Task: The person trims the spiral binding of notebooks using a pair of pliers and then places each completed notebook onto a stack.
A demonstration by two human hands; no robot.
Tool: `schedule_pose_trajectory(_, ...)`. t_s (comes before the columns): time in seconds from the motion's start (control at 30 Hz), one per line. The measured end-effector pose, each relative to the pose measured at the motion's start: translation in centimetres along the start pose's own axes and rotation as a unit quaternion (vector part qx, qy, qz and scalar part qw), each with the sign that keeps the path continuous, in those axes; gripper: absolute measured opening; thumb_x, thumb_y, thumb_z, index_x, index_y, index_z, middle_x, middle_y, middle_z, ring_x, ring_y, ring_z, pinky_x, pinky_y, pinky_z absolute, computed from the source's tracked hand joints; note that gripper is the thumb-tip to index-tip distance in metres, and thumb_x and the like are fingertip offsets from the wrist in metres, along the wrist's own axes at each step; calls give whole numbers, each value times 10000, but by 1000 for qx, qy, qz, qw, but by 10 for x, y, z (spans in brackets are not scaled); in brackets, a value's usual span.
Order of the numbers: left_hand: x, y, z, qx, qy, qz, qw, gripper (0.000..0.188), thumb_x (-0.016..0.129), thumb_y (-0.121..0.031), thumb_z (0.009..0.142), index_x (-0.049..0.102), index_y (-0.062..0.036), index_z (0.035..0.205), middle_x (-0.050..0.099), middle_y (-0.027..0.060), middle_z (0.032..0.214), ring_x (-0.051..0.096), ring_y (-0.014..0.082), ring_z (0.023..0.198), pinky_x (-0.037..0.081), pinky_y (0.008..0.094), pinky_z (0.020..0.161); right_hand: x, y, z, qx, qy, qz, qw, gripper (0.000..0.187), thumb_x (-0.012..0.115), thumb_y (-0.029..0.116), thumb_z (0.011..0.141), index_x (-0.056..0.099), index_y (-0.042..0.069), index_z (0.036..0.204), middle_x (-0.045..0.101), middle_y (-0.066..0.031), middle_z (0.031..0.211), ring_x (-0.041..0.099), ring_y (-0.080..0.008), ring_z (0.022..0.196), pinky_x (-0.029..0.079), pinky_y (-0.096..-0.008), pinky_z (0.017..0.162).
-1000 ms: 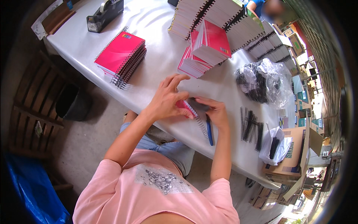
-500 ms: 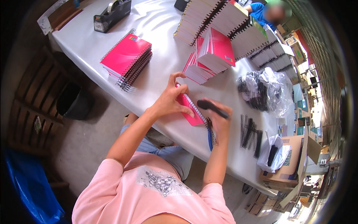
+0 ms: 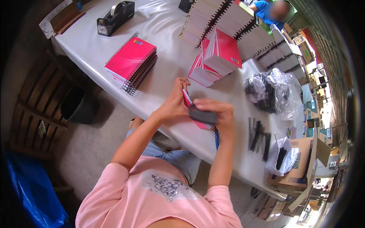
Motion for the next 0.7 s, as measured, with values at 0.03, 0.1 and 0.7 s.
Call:
schedule_pose_trajectory(0.03, 1, 1, 0, -22, 11, -13, 1000, 986, 929, -414, 369, 288, -63, 1030, 347, 99, 1026, 426, 196, 928, 396, 303, 784, -1, -14, 4, 93, 0, -142, 986, 427, 500, -182, 638, 686, -3, 979, 686, -137, 964, 646, -183, 895, 492, -293, 827)
schedule_pose_trajectory(0.1, -4, -17, 0, 49, -27, 33, 998, 1032, 914, -457, 385, 267, -20, 1060, 350, 144, 1051, 410, 289, 1017, 368, 355, 901, -18, -34, 2, 146, -48, -101, 983, 424, 505, -172, 639, 687, 4, 979, 687, -141, 955, 647, -181, 882, 490, -284, 815)
schedule_pose_trajectory(0.7, -8, 1, -11, -140, -6, -238, 961, 298, 716, -78, 789, 460, -41, 936, 527, 39, 914, 513, 98, 882, 426, 229, 799, -85, -31, -110, 286, -231, -439, 820, 449, 535, 51, 832, 482, 33, 1277, 487, -193, 1303, 479, -340, 1189, 386, -378, 973)
Point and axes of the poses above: each hand's wrist, its own z-axis towards the middle knuckle, its own x-axis out of the palm, y = z × x, the point moved 7 cm from there along z, towards the middle knuckle
